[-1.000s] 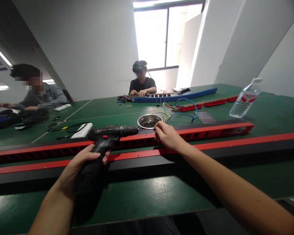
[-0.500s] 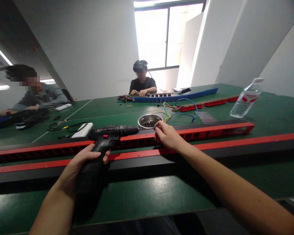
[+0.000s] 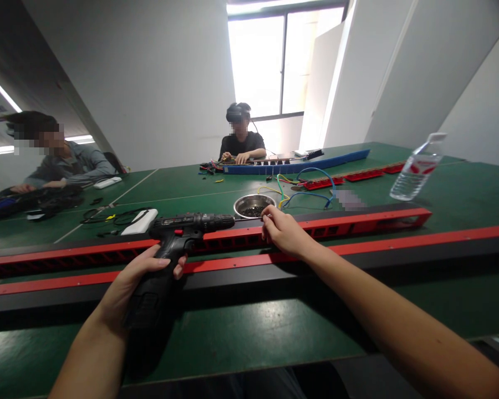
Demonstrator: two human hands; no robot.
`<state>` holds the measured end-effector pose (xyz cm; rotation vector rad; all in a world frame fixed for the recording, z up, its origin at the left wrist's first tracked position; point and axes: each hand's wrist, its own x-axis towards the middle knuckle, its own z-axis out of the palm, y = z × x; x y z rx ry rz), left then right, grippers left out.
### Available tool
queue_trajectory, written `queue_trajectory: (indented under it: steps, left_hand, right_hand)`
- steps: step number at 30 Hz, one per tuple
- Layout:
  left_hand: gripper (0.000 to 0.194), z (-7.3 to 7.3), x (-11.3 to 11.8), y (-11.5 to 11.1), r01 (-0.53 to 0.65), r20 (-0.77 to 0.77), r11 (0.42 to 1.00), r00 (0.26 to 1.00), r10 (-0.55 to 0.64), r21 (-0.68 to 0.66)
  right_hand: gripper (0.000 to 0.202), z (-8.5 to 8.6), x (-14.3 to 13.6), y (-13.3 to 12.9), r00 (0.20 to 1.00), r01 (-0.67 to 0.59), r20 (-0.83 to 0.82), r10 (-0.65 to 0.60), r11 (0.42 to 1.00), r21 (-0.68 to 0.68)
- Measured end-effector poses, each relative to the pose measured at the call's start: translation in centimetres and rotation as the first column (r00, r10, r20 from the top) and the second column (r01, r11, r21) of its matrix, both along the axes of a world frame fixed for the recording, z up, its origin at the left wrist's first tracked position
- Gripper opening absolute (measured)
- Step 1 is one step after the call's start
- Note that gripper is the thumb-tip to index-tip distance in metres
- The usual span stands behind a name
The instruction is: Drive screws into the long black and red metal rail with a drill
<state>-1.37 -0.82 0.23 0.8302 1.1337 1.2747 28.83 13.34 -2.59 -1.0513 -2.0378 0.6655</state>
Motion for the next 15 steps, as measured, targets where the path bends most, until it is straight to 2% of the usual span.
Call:
queue_trajectory:
  steps: [6, 15]
  left_hand:
    - [0.027, -0.21, -0.16, 0.14, 0.018, -0.005, 1.0, 1.0, -0.018, 0.013]
    - [0.03, -0.02, 0.05, -0.08, -0.028, 0.019, 0.999, 0.999, 0.028, -0.023]
  right_hand:
    - [0.012, 0.11, -0.05, -0.16, 1.0, 0.01, 0.021, -0.01, 1.0, 0.009]
    - [0.013, -0.12, 0.0, -0.14, 0.999, 0.024, 0.04, -0.024, 1.0, 0.02]
